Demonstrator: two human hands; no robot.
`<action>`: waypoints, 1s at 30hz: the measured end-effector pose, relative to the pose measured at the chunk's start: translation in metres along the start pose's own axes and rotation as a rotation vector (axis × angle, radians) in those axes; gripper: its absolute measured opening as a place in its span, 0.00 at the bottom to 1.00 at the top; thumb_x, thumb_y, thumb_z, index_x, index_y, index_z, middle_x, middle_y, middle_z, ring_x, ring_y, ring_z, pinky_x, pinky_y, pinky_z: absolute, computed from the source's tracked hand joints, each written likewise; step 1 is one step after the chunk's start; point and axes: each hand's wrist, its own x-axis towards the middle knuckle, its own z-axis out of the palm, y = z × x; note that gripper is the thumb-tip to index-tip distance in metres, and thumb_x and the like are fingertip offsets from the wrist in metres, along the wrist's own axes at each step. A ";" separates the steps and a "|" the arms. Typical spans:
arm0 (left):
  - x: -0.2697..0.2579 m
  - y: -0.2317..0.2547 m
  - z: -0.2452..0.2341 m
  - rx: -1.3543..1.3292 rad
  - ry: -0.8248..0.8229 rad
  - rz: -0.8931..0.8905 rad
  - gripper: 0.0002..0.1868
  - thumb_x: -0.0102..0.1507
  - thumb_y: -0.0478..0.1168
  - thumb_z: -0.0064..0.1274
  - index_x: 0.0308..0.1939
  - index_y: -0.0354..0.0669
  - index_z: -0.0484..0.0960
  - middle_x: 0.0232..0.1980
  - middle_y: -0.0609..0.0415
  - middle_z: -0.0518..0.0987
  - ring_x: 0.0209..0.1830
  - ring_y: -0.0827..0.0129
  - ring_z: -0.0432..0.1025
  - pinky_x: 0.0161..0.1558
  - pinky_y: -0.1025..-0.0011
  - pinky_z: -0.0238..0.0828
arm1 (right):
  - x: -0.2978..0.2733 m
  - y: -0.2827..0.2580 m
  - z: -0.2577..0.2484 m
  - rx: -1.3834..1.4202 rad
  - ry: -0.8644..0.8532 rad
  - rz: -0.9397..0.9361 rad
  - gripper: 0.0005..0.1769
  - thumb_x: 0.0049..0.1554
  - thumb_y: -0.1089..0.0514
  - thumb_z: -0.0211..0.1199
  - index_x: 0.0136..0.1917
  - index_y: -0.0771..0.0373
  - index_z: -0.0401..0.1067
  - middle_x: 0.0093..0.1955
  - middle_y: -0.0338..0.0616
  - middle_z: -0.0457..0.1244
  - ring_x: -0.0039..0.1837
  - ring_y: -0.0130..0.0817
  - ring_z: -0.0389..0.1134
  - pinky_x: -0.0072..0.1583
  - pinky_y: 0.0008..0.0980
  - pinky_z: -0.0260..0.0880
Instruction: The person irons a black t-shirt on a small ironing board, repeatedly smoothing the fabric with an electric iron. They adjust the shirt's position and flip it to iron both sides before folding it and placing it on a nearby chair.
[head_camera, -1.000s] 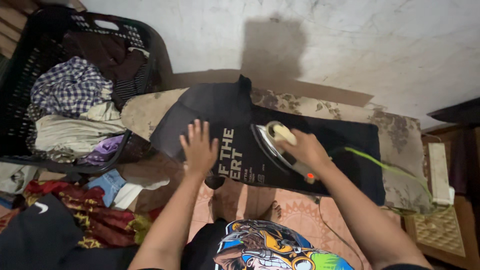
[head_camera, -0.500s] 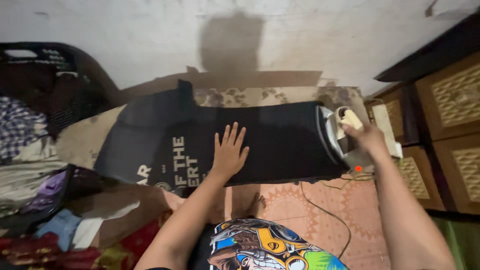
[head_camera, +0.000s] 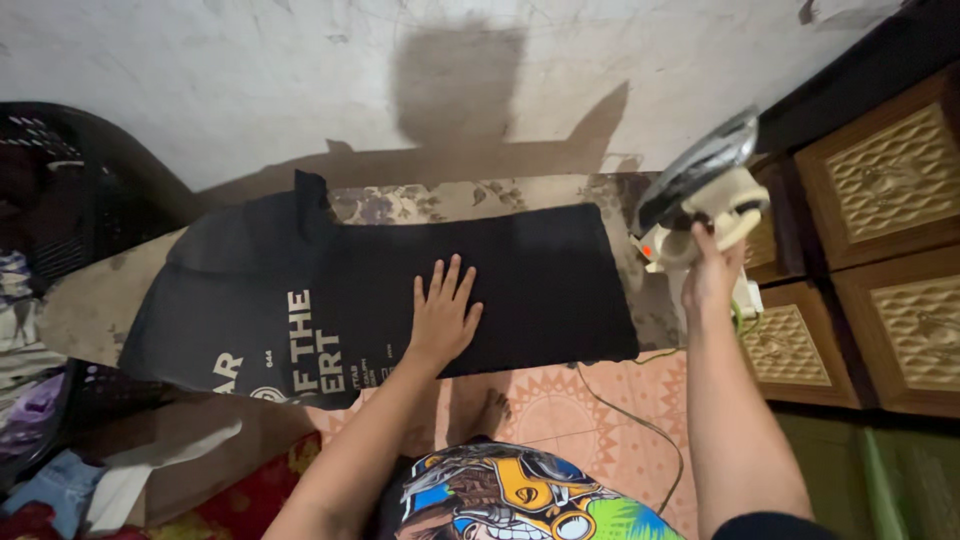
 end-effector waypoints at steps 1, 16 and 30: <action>-0.001 -0.001 0.000 -0.004 0.006 0.000 0.34 0.65 0.52 0.48 0.75 0.47 0.65 0.81 0.44 0.56 0.80 0.45 0.49 0.73 0.37 0.41 | -0.006 0.004 -0.007 -0.007 0.026 -0.001 0.30 0.56 0.69 0.69 0.69 0.65 0.65 0.63 0.43 0.66 0.65 0.36 0.68 0.66 0.36 0.68; -0.029 -0.125 -0.093 -0.047 0.391 -0.092 0.25 0.66 0.37 0.52 0.67 0.36 0.71 0.71 0.41 0.67 0.67 0.40 0.69 0.68 0.51 0.67 | -0.112 0.087 0.027 -0.739 0.259 0.025 0.15 0.57 0.62 0.71 0.55 0.66 0.70 0.60 0.54 0.64 0.59 0.42 0.68 0.62 0.38 0.69; -0.049 -0.399 -0.171 -0.166 -0.258 -1.088 0.30 0.65 0.50 0.62 0.59 0.24 0.84 0.53 0.27 0.87 0.41 0.47 0.81 0.44 0.58 0.77 | -0.010 0.069 0.183 -1.771 -1.132 -0.069 0.26 0.58 0.44 0.72 0.66 0.52 0.73 0.63 0.53 0.69 0.65 0.49 0.70 0.65 0.43 0.70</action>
